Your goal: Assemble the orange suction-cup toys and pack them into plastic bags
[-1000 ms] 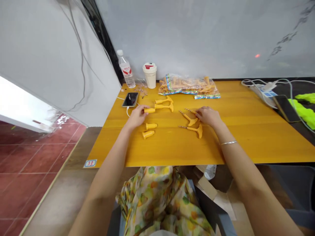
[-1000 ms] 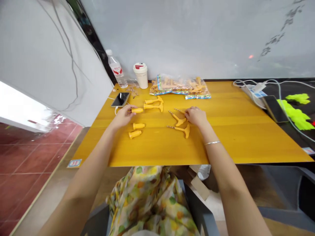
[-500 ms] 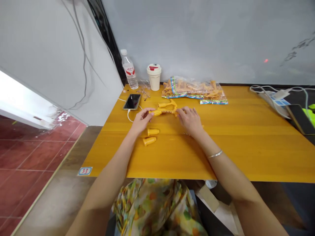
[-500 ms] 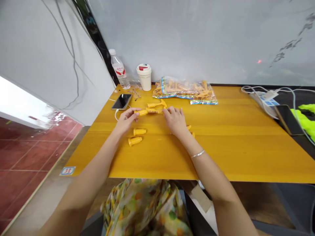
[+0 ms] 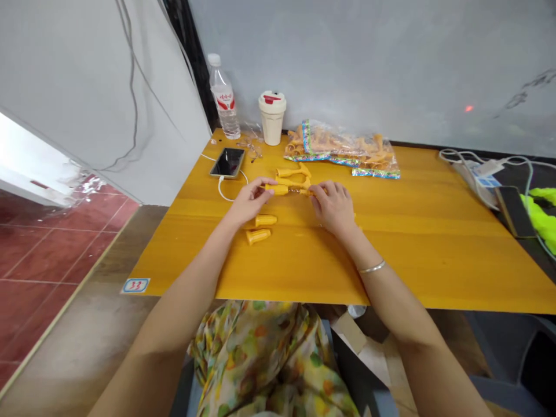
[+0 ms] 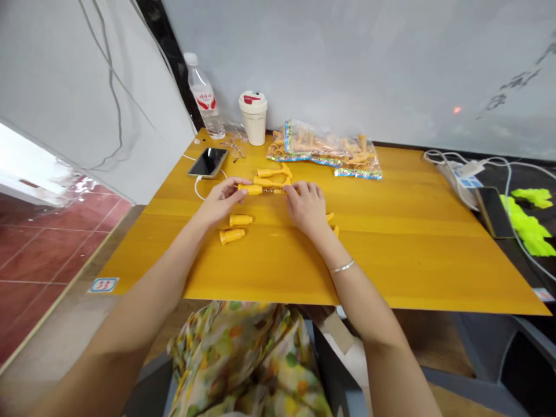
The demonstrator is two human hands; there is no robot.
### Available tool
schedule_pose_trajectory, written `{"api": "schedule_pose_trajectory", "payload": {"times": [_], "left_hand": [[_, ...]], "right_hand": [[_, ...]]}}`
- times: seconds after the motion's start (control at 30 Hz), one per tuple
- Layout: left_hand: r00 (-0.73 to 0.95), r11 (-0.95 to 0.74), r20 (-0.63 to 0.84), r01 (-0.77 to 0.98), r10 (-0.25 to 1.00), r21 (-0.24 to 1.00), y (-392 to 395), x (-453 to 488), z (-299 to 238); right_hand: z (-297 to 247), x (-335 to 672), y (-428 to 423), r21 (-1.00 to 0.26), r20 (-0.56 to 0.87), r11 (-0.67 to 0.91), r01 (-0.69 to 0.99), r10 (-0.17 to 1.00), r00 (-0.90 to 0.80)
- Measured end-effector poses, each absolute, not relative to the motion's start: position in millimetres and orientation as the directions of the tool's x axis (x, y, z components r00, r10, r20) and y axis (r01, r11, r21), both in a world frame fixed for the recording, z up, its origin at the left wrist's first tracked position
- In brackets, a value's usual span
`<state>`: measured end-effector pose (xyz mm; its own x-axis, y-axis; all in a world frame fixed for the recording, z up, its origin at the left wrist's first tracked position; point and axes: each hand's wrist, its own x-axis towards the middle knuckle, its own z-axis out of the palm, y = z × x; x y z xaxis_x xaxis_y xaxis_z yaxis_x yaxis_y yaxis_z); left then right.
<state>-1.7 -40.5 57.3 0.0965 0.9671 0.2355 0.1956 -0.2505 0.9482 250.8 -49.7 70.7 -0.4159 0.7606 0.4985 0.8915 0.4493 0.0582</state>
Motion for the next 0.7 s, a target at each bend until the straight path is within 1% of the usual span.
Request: {"api": "schedule_pose_trajectory", "payload": {"times": [0.1,0.2,0.27,0.37,0.43,0.5,0.57,0.6,0.63,0.7], "left_hand": [[0.168,-0.292,0.26,0.207,0.951,0.934,-43.2,3.9,57.1],[0.188,-0.284,0.252,0.173,0.949,0.943,-43.7,4.5,57.0],[0.18,-0.254,0.231,0.12,0.956,0.96,-42.6,2.1,56.6],[0.123,-0.207,0.203,0.022,0.971,0.978,-39.8,-2.7,55.4],[0.099,-0.197,0.197,-0.005,0.976,0.98,-38.8,-4.6,54.7],[0.112,-0.212,0.214,-0.025,0.97,0.977,-39.2,-5.0,54.7],[0.135,-0.247,0.247,-0.023,0.959,0.969,-40.1,-4.3,54.9],[0.139,-0.26,0.258,-0.006,0.956,0.966,-40.2,-3.8,54.7],[0.147,-0.277,0.273,0.006,0.951,0.961,-39.8,-3.5,54.3],[0.174,-0.312,0.305,0.012,0.936,0.95,-38.2,-3.2,52.4]], "right_hand": [[67.1,241.8,-53.0,0.032,0.495,0.522,0.852,0.732,-0.467],[66.1,240.0,-53.6,-0.038,0.502,0.578,0.815,0.716,-0.485],[66.3,244.3,-52.1,-0.07,0.497,0.647,0.759,0.683,-0.536],[65.2,253.1,-48.0,-0.094,0.455,0.758,0.646,0.61,-0.649],[62.3,257.1,-45.6,-0.149,0.436,0.769,0.622,0.615,-0.657],[58.2,257.6,-45.4,-0.26,0.434,0.715,0.649,0.686,-0.583],[55.0,254.7,-48.2,-0.424,0.407,0.623,0.657,0.78,-0.476],[54.2,252.3,-50.4,-0.526,0.374,0.566,0.635,0.824,-0.425],[54.1,249.6,-52.9,-0.639,0.322,0.504,0.581,0.861,-0.394],[55.7,244.1,-57.6,-0.852,0.185,0.333,0.403,0.913,-0.364]]}}
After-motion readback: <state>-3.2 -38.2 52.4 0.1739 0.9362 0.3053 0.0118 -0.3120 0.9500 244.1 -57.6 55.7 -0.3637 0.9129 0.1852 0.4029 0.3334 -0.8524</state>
